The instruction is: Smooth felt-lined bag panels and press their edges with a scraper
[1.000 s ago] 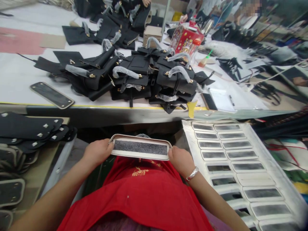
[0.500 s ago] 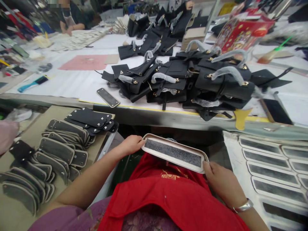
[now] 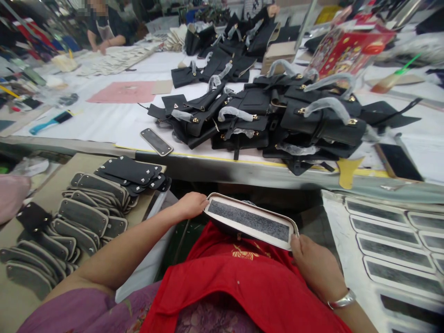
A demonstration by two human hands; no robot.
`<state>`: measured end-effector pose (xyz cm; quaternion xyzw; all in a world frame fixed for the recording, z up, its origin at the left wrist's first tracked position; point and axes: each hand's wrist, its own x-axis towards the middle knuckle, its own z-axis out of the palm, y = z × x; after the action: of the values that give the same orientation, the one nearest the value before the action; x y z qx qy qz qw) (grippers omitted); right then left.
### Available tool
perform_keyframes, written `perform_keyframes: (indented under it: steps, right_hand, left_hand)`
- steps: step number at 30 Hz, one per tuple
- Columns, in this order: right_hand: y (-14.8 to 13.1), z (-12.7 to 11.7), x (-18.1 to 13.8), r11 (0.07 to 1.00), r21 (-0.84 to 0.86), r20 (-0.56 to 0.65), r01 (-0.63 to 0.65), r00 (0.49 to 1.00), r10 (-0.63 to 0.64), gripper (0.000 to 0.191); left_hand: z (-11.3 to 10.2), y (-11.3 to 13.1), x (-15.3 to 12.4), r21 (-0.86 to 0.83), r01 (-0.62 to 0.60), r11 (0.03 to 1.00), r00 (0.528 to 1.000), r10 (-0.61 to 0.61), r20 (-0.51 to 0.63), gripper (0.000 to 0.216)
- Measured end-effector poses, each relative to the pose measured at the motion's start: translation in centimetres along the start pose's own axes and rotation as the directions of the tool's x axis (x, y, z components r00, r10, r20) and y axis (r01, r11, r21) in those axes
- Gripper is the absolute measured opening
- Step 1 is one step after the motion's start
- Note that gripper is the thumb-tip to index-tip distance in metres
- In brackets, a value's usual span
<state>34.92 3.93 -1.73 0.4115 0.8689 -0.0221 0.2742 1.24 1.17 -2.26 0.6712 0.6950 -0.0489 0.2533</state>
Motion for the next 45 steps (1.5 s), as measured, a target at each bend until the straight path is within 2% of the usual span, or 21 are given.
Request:
perform_keyframes:
  steps: [3, 5, 8, 10, 12, 14, 16, 19, 23, 25, 27, 32, 38, 40, 45]
  right_hand:
    - [0.4, 0.5, 0.2, 0.997, 0.078, -0.05, -0.018, 0.999, 0.022, 0.021]
    - [0.7, 1.0, 0.4, 0.973, 0.224, -0.077, -0.046, 0.995, 0.065, 0.024]
    - [1.3, 1.3, 0.7, 0.875, 0.471, -0.066, -0.113, 0.984, 0.163, 0.036]
    - [1.4, 1.2, 0.8, 0.837, 0.53, -0.06, -0.135, 0.979, 0.196, 0.04]
    - [1.5, 0.8, 0.8, 0.847, 0.519, -0.074, -0.117, 0.981, 0.181, 0.04]
    - [1.5, 0.5, 0.8, 0.861, 0.497, -0.083, -0.11, 0.981, 0.174, 0.04]
    - [1.5, 0.6, 0.9, 0.866, 0.484, -0.074, -0.124, 0.981, 0.181, 0.039]
    - [1.5, 0.9, 1.0, 0.887, 0.442, -0.074, -0.135, 0.98, 0.186, 0.038]
    - [1.4, 0.7, 0.9, 0.984, 0.179, -0.085, -0.006, 0.996, 0.021, 0.022]
    - [1.3, 0.4, 0.8, 0.997, 0.05, -0.07, 0.065, 0.996, -0.061, 0.012]
    - [1.2, 0.2, 0.7, 0.996, -0.002, -0.074, 0.088, 0.993, -0.088, 0.01]
    - [0.9, 0.1, 0.5, 0.997, 0.009, -0.069, 0.073, 0.995, -0.072, 0.009]
    - [0.5, -0.2, 0.2, 0.999, 0.024, -0.016, 0.034, 0.999, -0.034, 0.015]
    - [0.5, -0.1, 0.2, 0.999, 0.027, -0.036, 0.043, 0.998, -0.042, 0.013]
    - [0.6, 0.5, 0.4, 0.999, 0.006, -0.079, 0.043, 0.996, -0.042, 0.011]
  left_hand:
    - [0.1, -0.2, 0.0, -0.023, -0.025, 0.999, 1.0, 0.024, -0.012, 0.038]
    - [0.3, -0.5, -0.1, -0.166, -0.033, 0.986, 0.999, 0.036, 0.017, 0.039]
    - [0.5, -1.2, -0.2, -0.518, 0.083, 0.852, 0.99, -0.013, 0.139, 0.052]
    - [0.6, -1.4, -0.3, -0.637, 0.173, 0.751, 0.978, -0.055, 0.201, 0.061]
    - [0.5, -1.3, -0.3, -0.612, 0.176, 0.771, 0.978, -0.068, 0.195, 0.062]
    - [0.4, -0.8, -0.2, -0.432, 0.117, 0.894, 0.989, -0.065, 0.135, 0.052]
    - [0.2, -0.1, -0.2, -0.207, 0.078, 0.975, 0.995, -0.065, 0.069, 0.038]
    - [0.1, 0.8, -0.1, -0.074, 0.093, 0.993, 0.996, -0.092, 0.022, 0.032]
    - [0.0, 1.0, -0.1, -0.095, 0.097, 0.991, 0.995, -0.094, 0.035, 0.033]
    - [-0.2, 0.9, -0.1, -0.131, 0.081, 0.988, 0.996, -0.075, 0.056, 0.033]
    - [-0.4, 0.7, -0.1, -0.167, 0.07, 0.983, 0.996, -0.059, 0.071, 0.033]
    - [-0.6, 0.3, 0.3, -0.263, 0.051, 0.963, 0.993, -0.021, 0.117, 0.029]
    - [-0.1, -0.6, 1.0, -0.4, 0.117, 0.909, 0.973, -0.025, 0.228, 0.025]
    - [-0.1, -0.6, 1.2, -0.397, 0.111, 0.911, 0.979, -0.032, 0.202, 0.025]
    - [0.0, -0.3, 0.9, -0.404, 0.07, 0.912, 0.997, -0.054, 0.05, 0.025]
